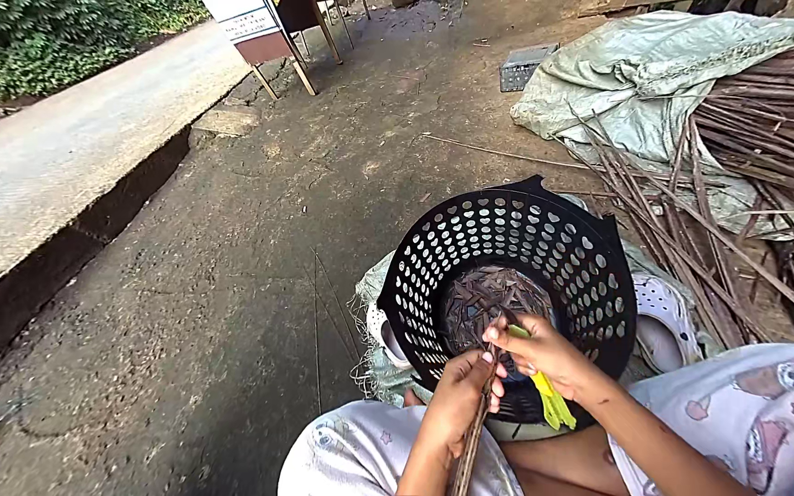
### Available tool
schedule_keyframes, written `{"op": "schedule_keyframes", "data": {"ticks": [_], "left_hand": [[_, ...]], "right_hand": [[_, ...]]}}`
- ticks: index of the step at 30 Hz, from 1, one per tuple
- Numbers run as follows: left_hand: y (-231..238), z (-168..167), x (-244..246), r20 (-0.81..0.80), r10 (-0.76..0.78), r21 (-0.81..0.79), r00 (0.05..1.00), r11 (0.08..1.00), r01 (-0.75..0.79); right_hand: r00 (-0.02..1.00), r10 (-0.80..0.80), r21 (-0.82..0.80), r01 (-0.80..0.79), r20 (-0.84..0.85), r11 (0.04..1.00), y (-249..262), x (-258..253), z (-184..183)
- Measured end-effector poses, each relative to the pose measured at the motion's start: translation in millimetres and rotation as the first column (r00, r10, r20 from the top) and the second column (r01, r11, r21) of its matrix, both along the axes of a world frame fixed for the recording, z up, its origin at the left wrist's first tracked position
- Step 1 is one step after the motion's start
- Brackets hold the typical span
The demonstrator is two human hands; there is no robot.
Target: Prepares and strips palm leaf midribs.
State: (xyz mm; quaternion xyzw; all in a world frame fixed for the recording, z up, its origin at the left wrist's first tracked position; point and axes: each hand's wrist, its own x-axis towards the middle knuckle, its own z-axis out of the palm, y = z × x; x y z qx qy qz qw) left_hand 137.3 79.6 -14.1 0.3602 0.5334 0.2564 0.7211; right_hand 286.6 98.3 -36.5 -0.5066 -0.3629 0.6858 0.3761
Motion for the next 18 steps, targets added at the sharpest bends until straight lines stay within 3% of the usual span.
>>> {"op": "schedule_keyframes", "data": {"ticks": [5,7,10,13,16,18], "left_hand": [[1,5,-9,-0.008,-0.108,-0.058,0.994,0.992,0.108],[1,5,-10,0.001,-0.123,-0.088,0.992,0.989,0.123],[-1,5,-8,-0.006,-0.1,-0.072,0.995,0.992,0.1],[-3,6,-7,-0.021,-0.016,-0.031,1.0,0.999,0.015],[-6,6,-5,-0.019,0.061,0.004,0.998,0.998,-0.061],[-7,7,-2,0.014,0.112,0.013,0.994,0.994,-0.112]], "right_hand": [[0.957,-0.268,0.087,0.259,0.111,0.962,12,7,-2],[0.945,-0.303,0.157,0.283,0.126,0.946,11,13,-7],[0.967,-0.252,0.354,0.227,0.027,0.907,0,17,-24],[0.991,-0.09,0.41,0.122,-0.097,0.904,-7,25,-35],[0.998,0.04,0.491,-0.064,0.058,0.869,-18,28,-34],[0.973,0.055,0.589,-0.179,0.223,0.788,-25,26,-34]]}}
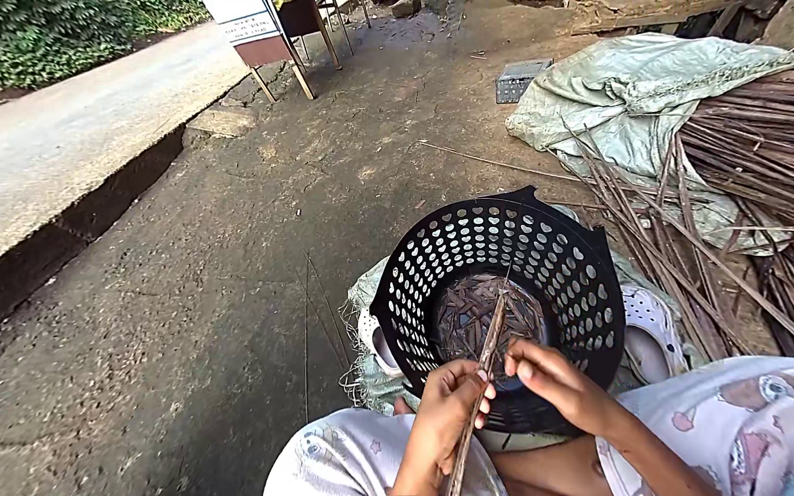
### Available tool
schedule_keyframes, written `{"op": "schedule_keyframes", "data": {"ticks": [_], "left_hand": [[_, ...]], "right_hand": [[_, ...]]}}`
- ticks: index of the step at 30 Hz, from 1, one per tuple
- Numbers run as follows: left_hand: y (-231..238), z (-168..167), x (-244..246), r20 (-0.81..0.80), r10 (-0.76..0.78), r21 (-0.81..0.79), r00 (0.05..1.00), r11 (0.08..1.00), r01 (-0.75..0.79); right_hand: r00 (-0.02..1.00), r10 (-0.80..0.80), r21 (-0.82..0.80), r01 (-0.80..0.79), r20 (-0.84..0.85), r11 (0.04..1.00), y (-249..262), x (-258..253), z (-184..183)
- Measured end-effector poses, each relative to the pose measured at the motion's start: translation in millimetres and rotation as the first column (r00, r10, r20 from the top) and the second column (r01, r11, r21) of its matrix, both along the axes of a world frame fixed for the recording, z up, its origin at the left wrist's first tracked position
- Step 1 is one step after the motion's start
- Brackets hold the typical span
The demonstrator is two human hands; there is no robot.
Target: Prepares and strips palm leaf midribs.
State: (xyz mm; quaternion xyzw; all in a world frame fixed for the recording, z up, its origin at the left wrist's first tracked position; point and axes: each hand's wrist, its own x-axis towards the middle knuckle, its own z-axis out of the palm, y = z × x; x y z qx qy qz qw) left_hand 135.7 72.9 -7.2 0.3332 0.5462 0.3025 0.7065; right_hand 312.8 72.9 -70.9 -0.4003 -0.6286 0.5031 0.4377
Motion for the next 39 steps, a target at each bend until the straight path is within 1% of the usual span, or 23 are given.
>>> {"op": "schedule_keyframes", "data": {"ticks": [2,4,7,10,16,19,23,27,31,32,33,35,37,38,39], "left_hand": [[-2,0,2,0.035,0.026,0.015,0.999,1.0,-0.026],[-5,0,3,0.059,0.034,0.032,0.998,0.999,-0.036],[-6,-1,2,0.071,0.036,0.055,0.997,0.998,-0.04],[-9,-1,2,0.069,0.027,0.06,0.997,0.998,-0.031],[-8,-3,2,0.058,0.043,0.052,0.997,0.998,-0.046],[-7,-3,1,0.042,0.049,0.042,0.998,0.998,-0.051],[-7,-1,2,0.046,0.039,0.008,0.998,0.999,-0.039],[-6,-2,2,0.044,0.036,-0.002,0.998,0.999,-0.036],[-9,-5,-5,0.06,0.028,-0.015,0.998,1.0,-0.028],[-10,-6,-5,0.062,0.029,-0.018,0.998,0.999,-0.028],[-10,-6,-6,0.066,0.03,-0.023,0.997,0.999,-0.029],[-7,-4,-3,0.084,0.036,-0.041,0.996,0.999,-0.033],[-5,-3,-1,0.104,0.036,-0.054,0.994,0.998,-0.031],[-5,-4,-1,0.112,0.032,-0.058,0.993,0.998,-0.026],[-5,-4,-2,0.117,0.032,-0.062,0.993,0.998,-0.025]], "right_hand": [[0.997,0.02,0.141,-0.03,0.072,0.99,-2,-4,-5],[0.998,0.015,0.201,-0.029,0.068,0.979,0,-6,-7],[0.999,-0.022,0.219,0.016,0.024,0.976,4,-8,-8],[0.993,-0.111,0.216,0.115,-0.03,0.97,9,-9,-8],[0.98,-0.199,0.215,0.2,-0.027,0.956,16,-13,-10],[0.977,-0.212,0.193,0.215,-0.034,0.957,17,-15,-11],[0.958,-0.256,0.152,0.274,-0.129,0.95,21,-14,-16],[0.938,-0.298,0.089,0.317,-0.178,0.944,24,-15,-16],[0.87,-0.442,-0.067,0.439,-0.216,0.896,38,-2,-12],[0.874,-0.438,-0.086,0.429,-0.213,0.899,40,3,-10],[0.901,-0.381,-0.1,0.368,-0.208,0.925,38,6,-7],[0.972,-0.129,-0.119,0.107,-0.199,0.987,28,9,-3],[0.964,0.136,-0.137,-0.169,-0.227,0.976,24,7,-5],[0.945,0.215,-0.139,-0.254,-0.245,0.957,25,5,-5],[0.934,0.251,-0.137,-0.292,-0.255,0.947,26,3,-5]]}}
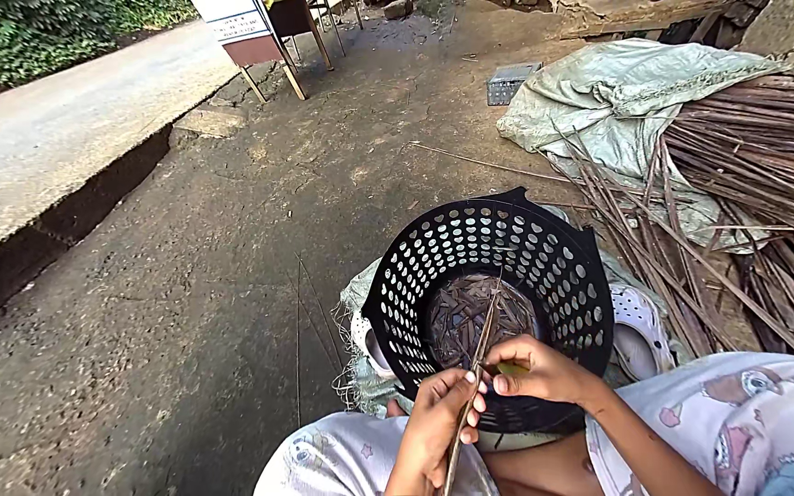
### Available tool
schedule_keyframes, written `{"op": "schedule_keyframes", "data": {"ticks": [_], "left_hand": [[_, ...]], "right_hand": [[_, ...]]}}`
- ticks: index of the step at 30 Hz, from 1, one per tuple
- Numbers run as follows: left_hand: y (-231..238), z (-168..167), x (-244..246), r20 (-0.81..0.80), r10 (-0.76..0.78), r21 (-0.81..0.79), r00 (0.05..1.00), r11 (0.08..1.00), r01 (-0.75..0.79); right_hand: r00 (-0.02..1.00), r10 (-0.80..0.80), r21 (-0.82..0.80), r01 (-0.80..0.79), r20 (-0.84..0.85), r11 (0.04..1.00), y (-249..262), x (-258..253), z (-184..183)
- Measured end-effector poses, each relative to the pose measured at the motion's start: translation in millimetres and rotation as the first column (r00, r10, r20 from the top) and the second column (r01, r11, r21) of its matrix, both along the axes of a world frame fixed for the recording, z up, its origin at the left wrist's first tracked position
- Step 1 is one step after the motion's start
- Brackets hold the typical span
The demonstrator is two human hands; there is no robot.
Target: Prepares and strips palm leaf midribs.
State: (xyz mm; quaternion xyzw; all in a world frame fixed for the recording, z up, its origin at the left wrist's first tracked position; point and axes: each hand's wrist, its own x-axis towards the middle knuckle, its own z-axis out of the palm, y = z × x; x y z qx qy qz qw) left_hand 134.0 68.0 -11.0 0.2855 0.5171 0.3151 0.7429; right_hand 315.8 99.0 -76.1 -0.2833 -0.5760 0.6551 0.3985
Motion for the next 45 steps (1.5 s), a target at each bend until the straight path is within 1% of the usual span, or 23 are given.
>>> {"op": "schedule_keyframes", "data": {"ticks": [1,5,7,11,15,18,19,20,21,22,24,26,27,28,29,34,37,39,41,42,43,44,45], "left_hand": [[0,0,0,0.0,0.004,-0.002,1.0,1.0,-0.004],[3,3,2,-0.037,0.031,0.005,0.999,1.0,-0.031],[5,2,3,-0.05,0.04,0.014,0.998,0.999,-0.039],[3,2,1,-0.051,0.032,0.013,0.998,0.999,-0.031],[2,2,0,-0.053,0.032,0.007,0.998,0.999,-0.032],[1,1,-2,-0.057,0.037,0.003,0.998,0.999,-0.036],[0,0,-3,-0.061,0.039,0.002,0.997,0.999,-0.039],[0,0,-3,-0.069,0.039,0.003,0.997,0.999,-0.039],[0,1,-3,-0.08,0.034,0.004,0.996,0.999,-0.034],[1,1,-1,-0.097,0.029,0.011,0.995,1.0,-0.028],[1,0,2,-0.165,0.013,0.073,0.986,0.997,-0.001],[-2,-4,2,-0.251,0.005,0.164,0.968,0.986,0.038],[-3,-5,2,-0.27,0.003,0.191,0.963,0.98,0.05],[-3,-6,2,-0.275,0.004,0.205,0.961,0.977,0.055],[-3,-5,3,-0.276,0.007,0.214,0.961,0.975,0.054],[-1,-3,2,-0.258,0.03,0.236,0.966,0.971,0.032],[1,-3,3,-0.248,0.035,0.235,0.968,0.972,0.025],[0,-2,2,-0.235,0.028,0.219,0.971,0.975,0.025],[-3,-2,-2,-0.21,0.015,0.193,0.978,0.981,0.027],[-4,-3,-4,-0.196,0.012,0.174,0.98,0.984,0.023],[-4,-2,-4,-0.183,0.008,0.148,0.983,0.989,0.019],[-3,-1,-4,-0.164,0.002,0.115,0.986,0.993,0.017],[0,1,-3,-0.136,-0.002,0.078,0.991,0.997,0.013]], "right_hand": [[1.0,-0.008,0.01,0.008,-0.001,1.0,1,-2,1],[0.969,-0.243,0.051,0.241,0.046,0.969,6,-13,2],[0.945,-0.32,0.075,0.315,0.063,0.946,7,-17,-1],[0.865,-0.496,0.128,0.484,0.082,0.866,13,-14,-7],[0.821,-0.561,0.093,0.553,0.107,0.828,15,-8,-2],[0.729,-0.676,0.019,0.678,0.105,0.734,21,-3,1],[0.72,-0.686,0.009,0.689,0.109,0.725,23,2,2],[0.743,-0.661,0.006,0.664,0.104,0.748,23,5,4],[0.79,-0.605,0.003,0.608,0.098,0.794,20,5,6],[0.845,-0.525,0.002,0.527,0.098,0.85,16,5,8],[0.944,-0.305,-0.005,0.308,0.124,0.951,10,4,9],[0.985,-0.107,-0.011,0.109,0.139,0.994,8,1,7],[0.989,-0.052,-0.004,0.053,0.138,0.999,7,-1,5],[0.99,-0.034,0.0,0.035,0.139,0.999,7,-4,5],[0.989,-0.05,0.011,0.049,0.138,0.999,7,-6,5],[0.953,-0.28,0.114,0.267,0.116,0.957,8,-14,2],[0.931,-0.345,0.153,0.326,0.12,0.933,10,-15,0],[0.891,-0.439,0.155,0.42,0.118,0.894,13,-13,-2],[0.814,-0.569,0.103,0.559,0.119,0.822,21,-2,-1],[0.792,-0.599,0.074,0.595,0.119,0.801,24,3,1],[0.792,-0.599,0.049,0.598,0.116,0.8,24,7,4],[0.819,-0.563,0.036,0.563,0.115,0.826,22,8,8],[0.864,-0.491,0.034,0.49,0.114,0.871,18,8,10]]}}
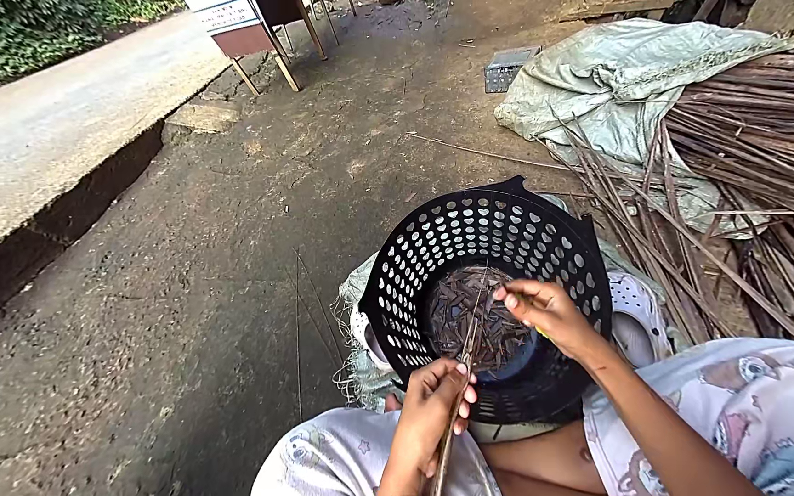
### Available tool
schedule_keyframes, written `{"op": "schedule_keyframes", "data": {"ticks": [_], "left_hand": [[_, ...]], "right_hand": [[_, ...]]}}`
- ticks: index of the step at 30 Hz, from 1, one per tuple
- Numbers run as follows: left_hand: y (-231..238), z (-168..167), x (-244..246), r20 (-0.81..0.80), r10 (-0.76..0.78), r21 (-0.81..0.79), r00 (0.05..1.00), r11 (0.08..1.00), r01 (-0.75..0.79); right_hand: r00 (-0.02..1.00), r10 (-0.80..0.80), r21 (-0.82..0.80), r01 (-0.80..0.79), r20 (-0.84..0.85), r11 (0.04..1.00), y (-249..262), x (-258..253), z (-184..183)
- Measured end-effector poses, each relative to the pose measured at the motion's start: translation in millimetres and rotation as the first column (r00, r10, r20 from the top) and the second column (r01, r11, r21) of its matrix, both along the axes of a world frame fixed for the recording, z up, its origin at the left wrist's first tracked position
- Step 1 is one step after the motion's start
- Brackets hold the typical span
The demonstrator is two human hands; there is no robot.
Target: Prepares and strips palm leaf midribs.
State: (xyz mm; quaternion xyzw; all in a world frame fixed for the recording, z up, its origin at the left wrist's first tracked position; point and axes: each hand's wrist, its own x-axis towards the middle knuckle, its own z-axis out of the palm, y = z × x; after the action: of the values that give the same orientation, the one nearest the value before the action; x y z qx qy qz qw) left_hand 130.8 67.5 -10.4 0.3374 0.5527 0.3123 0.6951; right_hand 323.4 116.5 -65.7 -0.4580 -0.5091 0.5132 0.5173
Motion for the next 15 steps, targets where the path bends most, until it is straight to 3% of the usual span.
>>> {"op": "schedule_keyframes", "data": {"ticks": [4,6,12,15], "left_hand": [[3,0,1,0.131,0.036,-0.104,0.991,0.994,-0.022],[2,-2,-1,0.174,0.048,-0.129,0.984,0.991,-0.026],[9,1,0,0.183,0.073,-0.124,0.98,0.991,-0.051],[10,1,1,0.16,0.069,-0.111,0.985,0.992,-0.052]], "right_hand": [[0.917,0.4,0.051,-0.399,-0.006,0.916,-7,-9,1],[0.895,0.446,0.086,-0.443,-0.02,0.892,-5,-14,-1],[0.991,0.131,0.13,-0.127,-0.024,0.983,-4,-27,-1],[0.998,0.058,0.111,-0.06,0.022,0.992,-5,-31,-2]]}}
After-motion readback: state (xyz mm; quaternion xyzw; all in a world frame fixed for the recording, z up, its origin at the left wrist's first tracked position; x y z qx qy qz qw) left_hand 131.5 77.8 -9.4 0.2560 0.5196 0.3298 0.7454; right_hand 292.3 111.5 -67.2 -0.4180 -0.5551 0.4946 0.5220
